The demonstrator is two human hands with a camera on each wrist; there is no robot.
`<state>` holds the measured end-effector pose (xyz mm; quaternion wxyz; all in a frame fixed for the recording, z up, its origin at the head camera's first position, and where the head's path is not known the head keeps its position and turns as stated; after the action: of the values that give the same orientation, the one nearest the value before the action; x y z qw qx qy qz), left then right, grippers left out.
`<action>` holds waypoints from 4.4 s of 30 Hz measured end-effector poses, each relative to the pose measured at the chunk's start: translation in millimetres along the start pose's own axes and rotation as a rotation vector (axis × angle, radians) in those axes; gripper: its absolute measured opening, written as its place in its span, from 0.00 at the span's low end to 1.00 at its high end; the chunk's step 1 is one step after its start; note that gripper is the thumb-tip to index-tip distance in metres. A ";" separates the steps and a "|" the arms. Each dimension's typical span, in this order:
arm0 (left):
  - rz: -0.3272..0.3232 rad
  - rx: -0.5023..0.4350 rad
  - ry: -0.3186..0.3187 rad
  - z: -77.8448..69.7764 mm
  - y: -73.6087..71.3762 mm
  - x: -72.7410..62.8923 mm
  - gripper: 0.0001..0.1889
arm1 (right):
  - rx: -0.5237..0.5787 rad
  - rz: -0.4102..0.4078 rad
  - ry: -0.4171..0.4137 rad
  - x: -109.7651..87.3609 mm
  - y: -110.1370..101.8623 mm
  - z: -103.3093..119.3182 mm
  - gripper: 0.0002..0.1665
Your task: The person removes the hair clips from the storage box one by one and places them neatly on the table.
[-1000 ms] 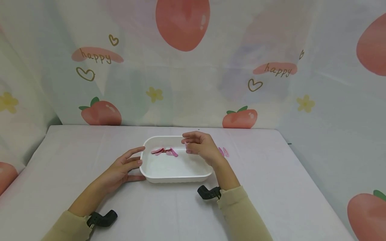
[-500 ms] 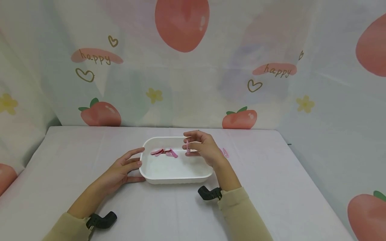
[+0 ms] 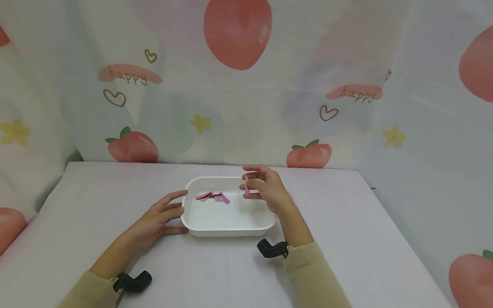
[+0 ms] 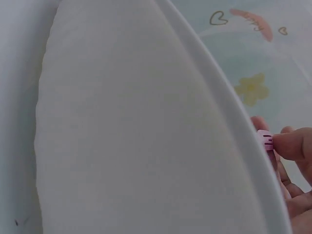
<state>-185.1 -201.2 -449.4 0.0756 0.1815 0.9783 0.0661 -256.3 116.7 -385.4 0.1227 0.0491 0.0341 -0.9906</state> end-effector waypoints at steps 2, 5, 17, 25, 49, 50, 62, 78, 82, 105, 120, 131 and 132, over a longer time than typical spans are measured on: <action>-0.002 0.002 0.002 0.2 -0.3 -0.6 0.33 | -0.003 -0.003 -0.013 -0.7 -2.5 1.5 0.23; 0.000 -0.001 0.005 0.2 -0.6 -1.2 0.33 | -0.007 -0.002 -0.039 -3.0 -8.1 3.5 0.22; -0.003 0.007 0.006 -1.3 -2.1 -0.5 0.33 | -0.003 0.042 -0.066 -15.8 -35.3 3.1 0.26; -0.023 0.004 -0.005 1.6 -3.8 -1.9 0.32 | -0.035 0.007 -0.072 -15.9 -50.9 2.7 0.24; 0.001 -0.004 0.018 -0.5 -0.3 -1.5 0.34 | -0.079 -0.180 -0.063 -15.7 -99.4 -6.1 0.21; 0.000 -0.002 0.018 -0.6 -0.2 -1.5 0.34 | -0.091 -0.185 -0.065 -15.6 -101.0 -7.3 0.21; -0.001 0.009 0.010 -0.2 0.4 -2.1 0.35 | -0.155 -0.257 -0.024 -15.4 -116.9 -20.2 0.22; 0.001 -0.002 0.011 -0.5 0.2 -1.5 0.35 | -0.427 -0.294 0.083 -14.5 -136.9 -40.3 0.22; 0.006 0.005 0.016 -0.5 -0.1 -1.9 0.35 | -0.482 -0.284 0.094 -12.0 -138.5 -47.0 0.21; -0.003 0.008 0.009 -0.5 -0.1 -1.8 0.33 | -0.670 -0.276 0.113 -10.6 -134.4 -54.6 0.19; 0.003 0.013 0.008 -0.9 -1.1 -2.6 0.34 | -0.514 -0.248 0.021 -13.0 -116.9 -33.7 0.20; 0.000 0.017 0.011 -0.3 -0.8 -1.2 0.34 | -0.252 -0.084 -0.071 -8.9 -69.0 -7.8 0.20; 0.000 0.019 0.009 -0.6 -1.3 -1.4 0.34 | -0.246 -0.067 -0.074 -8.7 -62.7 -6.4 0.20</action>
<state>-184.3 -203.0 -448.9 0.0695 0.1817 0.9792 0.0577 -262.8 179.9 -387.3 0.0960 -0.0040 0.1525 -0.9836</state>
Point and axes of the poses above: each hand's wrist, its own x-axis towards the middle knuckle, its own y-axis out of the palm, z = x × y, the point moved 1 cm from there along x, towards the middle knuckle, and after that the axes turned 3 degrees about y, right-handed, at the moved point
